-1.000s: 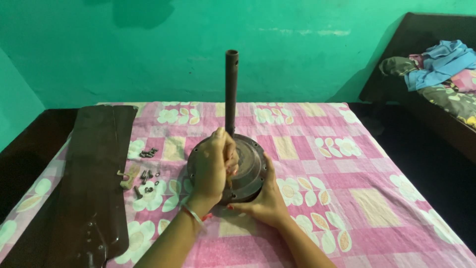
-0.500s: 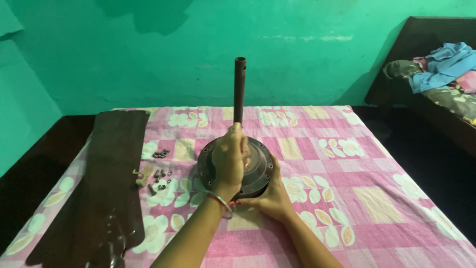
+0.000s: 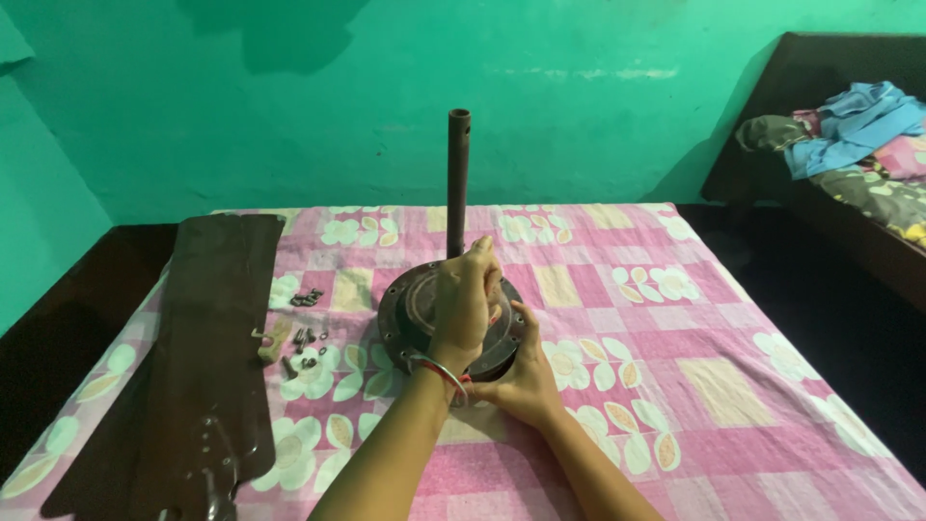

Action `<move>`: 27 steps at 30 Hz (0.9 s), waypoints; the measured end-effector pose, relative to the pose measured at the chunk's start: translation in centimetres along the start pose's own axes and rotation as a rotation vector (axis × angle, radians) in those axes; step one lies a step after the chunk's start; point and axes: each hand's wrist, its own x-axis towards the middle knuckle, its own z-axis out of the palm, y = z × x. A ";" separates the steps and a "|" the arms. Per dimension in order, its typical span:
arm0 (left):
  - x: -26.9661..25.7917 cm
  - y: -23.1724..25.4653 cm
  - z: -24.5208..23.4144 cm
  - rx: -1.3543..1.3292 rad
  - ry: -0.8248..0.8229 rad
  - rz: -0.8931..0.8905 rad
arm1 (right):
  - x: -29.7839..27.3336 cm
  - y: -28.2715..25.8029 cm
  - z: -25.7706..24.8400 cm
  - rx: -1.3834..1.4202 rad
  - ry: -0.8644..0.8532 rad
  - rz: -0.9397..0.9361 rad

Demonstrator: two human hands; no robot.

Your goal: The person disassembles a ceiling fan motor housing by unscrewing the casing, separates the stator and rotor, then reassembles the motor by aligning the parts and tightening the screws with a screwdriver.

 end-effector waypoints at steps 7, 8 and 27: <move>0.6 -0.1 -0.1 0.020 -0.014 -0.025 | 0.1 -0.6 -0.1 -0.030 -0.003 0.012; 0.7 -0.2 -0.1 0.036 -0.017 -0.016 | 0.1 -0.6 -0.1 -0.030 0.004 -0.002; -1.7 2.9 3.6 -0.006 0.090 0.313 | 0.6 2.0 -2.1 0.200 -0.231 -0.003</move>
